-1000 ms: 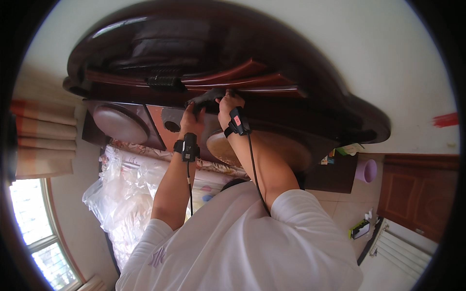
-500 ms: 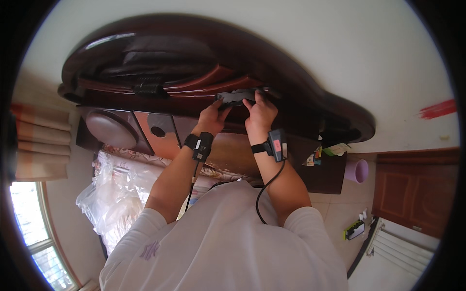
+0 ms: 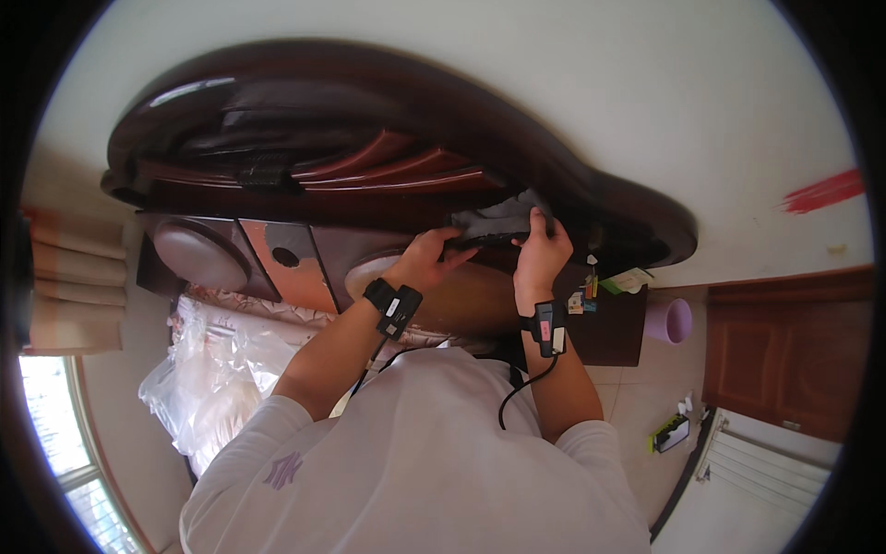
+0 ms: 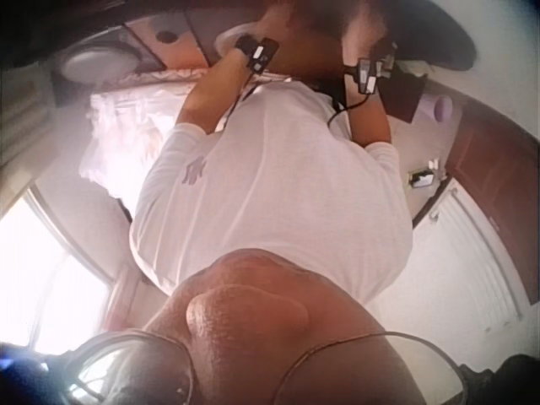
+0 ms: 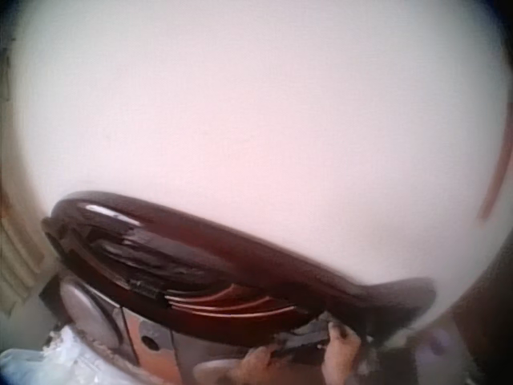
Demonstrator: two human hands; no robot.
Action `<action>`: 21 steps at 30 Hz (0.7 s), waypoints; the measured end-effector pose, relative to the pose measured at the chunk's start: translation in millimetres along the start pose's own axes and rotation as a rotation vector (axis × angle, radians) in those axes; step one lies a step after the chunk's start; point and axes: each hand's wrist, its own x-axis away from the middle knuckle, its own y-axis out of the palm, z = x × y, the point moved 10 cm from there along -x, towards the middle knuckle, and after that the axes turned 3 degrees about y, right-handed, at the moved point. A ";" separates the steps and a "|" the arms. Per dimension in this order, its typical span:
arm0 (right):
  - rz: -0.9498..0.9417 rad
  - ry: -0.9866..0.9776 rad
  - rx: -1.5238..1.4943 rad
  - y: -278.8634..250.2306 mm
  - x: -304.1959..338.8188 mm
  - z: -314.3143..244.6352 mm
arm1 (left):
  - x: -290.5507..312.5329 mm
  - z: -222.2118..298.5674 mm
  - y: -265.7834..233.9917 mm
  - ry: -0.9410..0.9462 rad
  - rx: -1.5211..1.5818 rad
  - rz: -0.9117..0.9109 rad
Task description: The person wipes the surface of a dark wooden headboard with a gray cloth. They move the cloth across the top and side edges, reaching into crevices and around the curved contours of the furniture.
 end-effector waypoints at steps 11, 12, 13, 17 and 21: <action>-0.085 -0.961 0.553 88.7 48.9 -27.3 | -16.4 -30.7 -1.7 -0.012 0.043 -0.070; -0.102 -0.997 0.649 95.5 51.3 -24.5 | -18.8 -33.6 -3.4 -0.038 0.050 -0.095; -0.098 -1.094 0.798 102.0 56.9 -24.0 | -20.8 -33.3 -6.7 -0.028 0.018 -0.104; -0.209 -1.072 0.859 96.6 48.5 -17.5 | -23.1 -39.9 -2.1 -0.083 -0.188 -0.207; -0.262 -0.965 0.921 75.5 29.1 -16.5 | -14.9 -50.0 10.5 -0.200 -0.341 -0.201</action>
